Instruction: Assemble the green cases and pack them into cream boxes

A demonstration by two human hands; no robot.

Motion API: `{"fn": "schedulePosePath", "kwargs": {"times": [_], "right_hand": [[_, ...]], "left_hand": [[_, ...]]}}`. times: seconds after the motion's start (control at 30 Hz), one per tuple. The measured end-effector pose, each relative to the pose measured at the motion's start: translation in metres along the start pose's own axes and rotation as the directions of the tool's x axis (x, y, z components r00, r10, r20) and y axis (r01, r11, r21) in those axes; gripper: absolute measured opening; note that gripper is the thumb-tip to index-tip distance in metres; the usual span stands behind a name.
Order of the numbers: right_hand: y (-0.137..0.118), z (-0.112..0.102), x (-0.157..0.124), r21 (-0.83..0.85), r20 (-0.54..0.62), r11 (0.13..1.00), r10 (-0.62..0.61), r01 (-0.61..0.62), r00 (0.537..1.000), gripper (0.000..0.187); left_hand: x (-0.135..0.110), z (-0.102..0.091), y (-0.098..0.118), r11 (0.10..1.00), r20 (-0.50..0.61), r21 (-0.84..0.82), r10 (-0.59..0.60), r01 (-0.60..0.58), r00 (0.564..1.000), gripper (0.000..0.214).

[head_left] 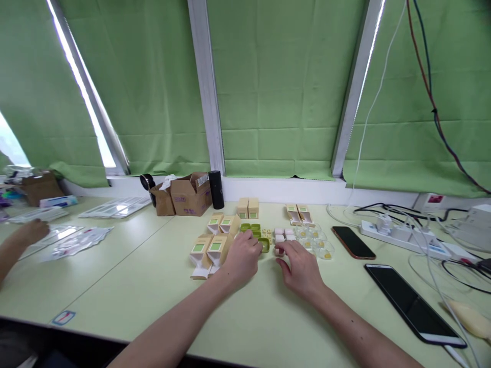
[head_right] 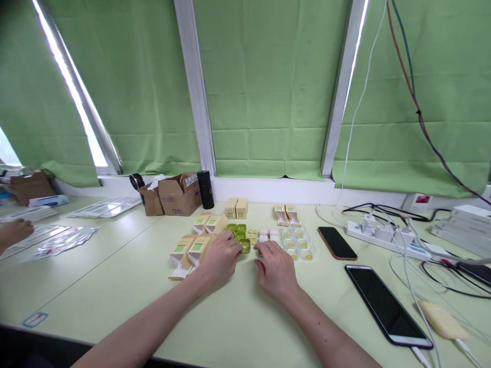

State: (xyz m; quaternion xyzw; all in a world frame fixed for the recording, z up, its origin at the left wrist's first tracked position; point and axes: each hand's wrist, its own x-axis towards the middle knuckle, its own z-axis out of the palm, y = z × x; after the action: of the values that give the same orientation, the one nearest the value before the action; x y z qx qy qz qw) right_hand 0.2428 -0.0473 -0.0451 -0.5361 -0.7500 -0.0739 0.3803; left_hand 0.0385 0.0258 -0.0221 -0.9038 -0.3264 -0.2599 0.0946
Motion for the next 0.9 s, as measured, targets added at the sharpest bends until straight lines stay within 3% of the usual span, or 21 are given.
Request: {"fn": "schedulePosePath", "kwargs": {"times": [0.17,0.3,0.4,0.5,0.63,0.9], "right_hand": [[0.003,-0.001,0.002,0.092,-0.088,0.995,-0.017,0.025,0.996,0.047],[0.005,0.001,0.002,0.155,-0.104,0.987,-0.015,0.031,0.994,0.043],[0.005,0.002,0.002,0.208,-0.143,0.978,0.021,0.01,0.989,0.043],[0.006,0.002,0.001,0.27,-0.172,0.963,0.063,-0.015,0.983,0.043],[0.006,0.003,0.001,0.36,-0.178,0.932,0.098,-0.028,0.979,0.043],[0.006,0.004,0.001,0.452,-0.184,0.892,0.102,-0.008,0.978,0.045]], "left_hand": [[-0.002,-0.006,0.018,0.982,-0.08,0.084,0.177,-0.17,0.981,0.023],[-0.003,-0.007,0.021,0.973,-0.131,0.069,0.227,-0.22,0.965,0.019],[-0.004,-0.01,0.016,0.975,-0.223,-0.019,0.214,-0.223,0.951,0.017],[-0.004,-0.017,0.009,0.975,-0.311,-0.092,0.163,-0.2,0.936,0.035],[-0.002,-0.024,0.005,0.968,-0.324,-0.144,0.153,-0.208,0.934,0.048],[0.0,-0.018,0.004,0.941,-0.4,-0.161,0.214,-0.298,0.891,0.036]]}}
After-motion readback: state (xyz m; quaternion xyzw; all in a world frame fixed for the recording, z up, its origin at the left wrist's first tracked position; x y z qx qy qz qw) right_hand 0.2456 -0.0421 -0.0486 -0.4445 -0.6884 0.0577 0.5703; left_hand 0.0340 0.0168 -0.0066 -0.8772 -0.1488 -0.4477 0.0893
